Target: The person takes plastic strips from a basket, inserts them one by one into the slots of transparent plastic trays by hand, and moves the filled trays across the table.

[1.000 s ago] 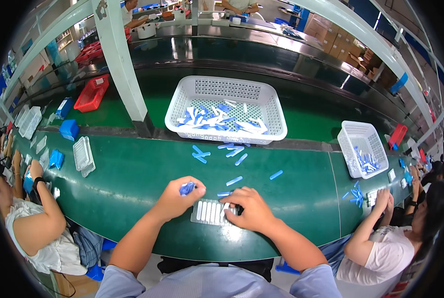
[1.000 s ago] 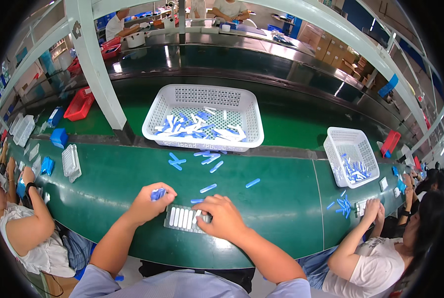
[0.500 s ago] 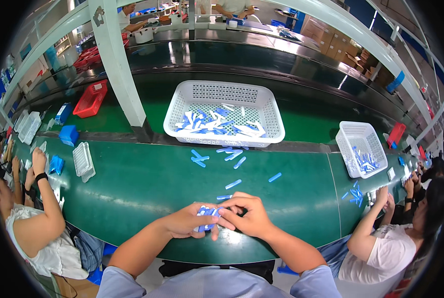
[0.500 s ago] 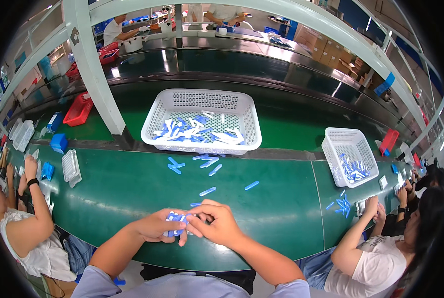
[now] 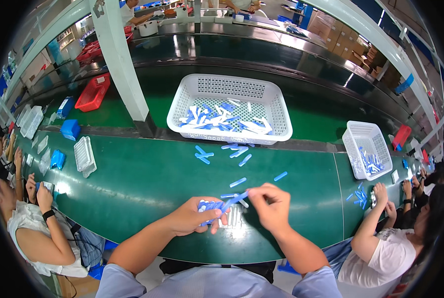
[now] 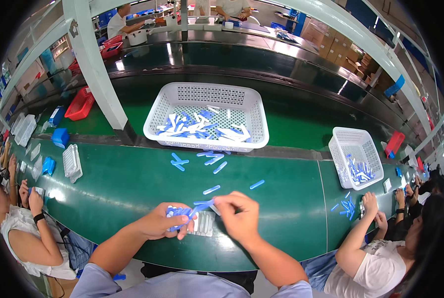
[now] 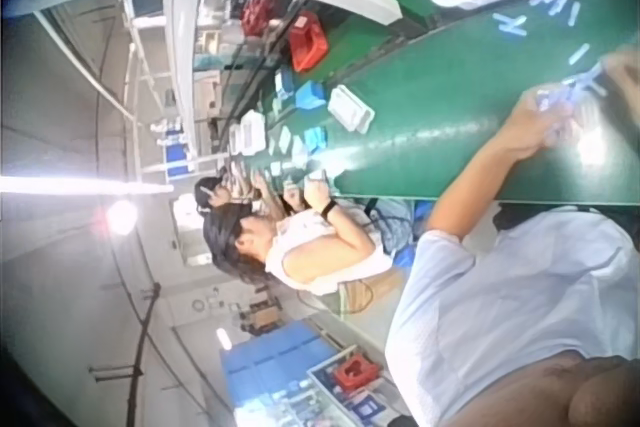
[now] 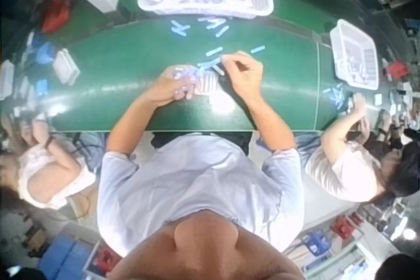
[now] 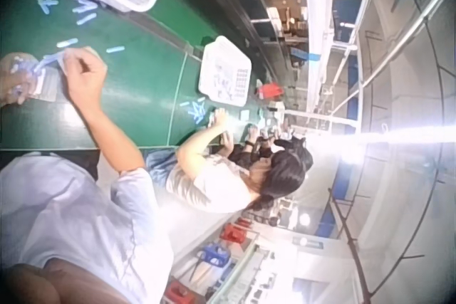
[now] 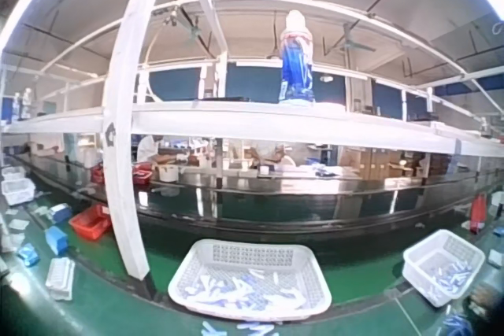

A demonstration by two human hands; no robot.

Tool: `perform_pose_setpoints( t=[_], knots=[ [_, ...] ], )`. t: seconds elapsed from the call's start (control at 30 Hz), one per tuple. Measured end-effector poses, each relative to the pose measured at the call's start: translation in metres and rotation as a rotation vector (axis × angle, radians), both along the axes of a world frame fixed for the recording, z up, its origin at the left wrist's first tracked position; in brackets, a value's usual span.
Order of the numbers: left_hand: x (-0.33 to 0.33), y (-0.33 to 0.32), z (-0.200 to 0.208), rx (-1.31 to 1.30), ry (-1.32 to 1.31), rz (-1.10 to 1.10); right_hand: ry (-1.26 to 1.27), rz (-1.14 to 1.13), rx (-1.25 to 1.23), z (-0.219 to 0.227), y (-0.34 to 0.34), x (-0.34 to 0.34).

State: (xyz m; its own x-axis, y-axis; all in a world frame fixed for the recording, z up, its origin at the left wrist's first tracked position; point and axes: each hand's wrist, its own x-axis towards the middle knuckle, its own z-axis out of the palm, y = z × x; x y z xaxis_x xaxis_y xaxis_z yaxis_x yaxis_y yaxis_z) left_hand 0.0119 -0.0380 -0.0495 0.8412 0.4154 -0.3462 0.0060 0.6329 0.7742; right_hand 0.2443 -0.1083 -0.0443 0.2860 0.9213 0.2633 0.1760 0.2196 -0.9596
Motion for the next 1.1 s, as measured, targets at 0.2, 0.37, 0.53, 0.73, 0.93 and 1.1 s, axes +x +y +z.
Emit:
perform_pose_setpoints(
  t=[0.2,0.37,0.53,0.73,0.93,1.1],
  knots=[
    [-0.006,0.003,0.003,0.158,0.045,0.123,0.399,-0.013,-0.17,0.011,-0.001,0.01],
    [-0.01,0.009,0.007,0.031,-0.046,0.147,0.244,0.011,-0.162,0.013,-0.004,0.012],
    [-0.014,0.012,0.008,0.021,-0.038,0.19,-0.977,0.355,0.41,0.022,0.0,0.017],
    [-0.012,0.011,0.009,0.097,0.015,0.157,-1.083,0.597,0.096,0.012,-0.007,0.013],
    [-0.01,0.008,0.01,0.198,0.092,0.138,-0.994,0.803,-0.129,0.028,-0.01,0.019],
    [-0.008,0.007,0.013,0.229,0.125,0.111,-0.604,0.738,0.055,0.018,-0.005,0.021]
  ],
)
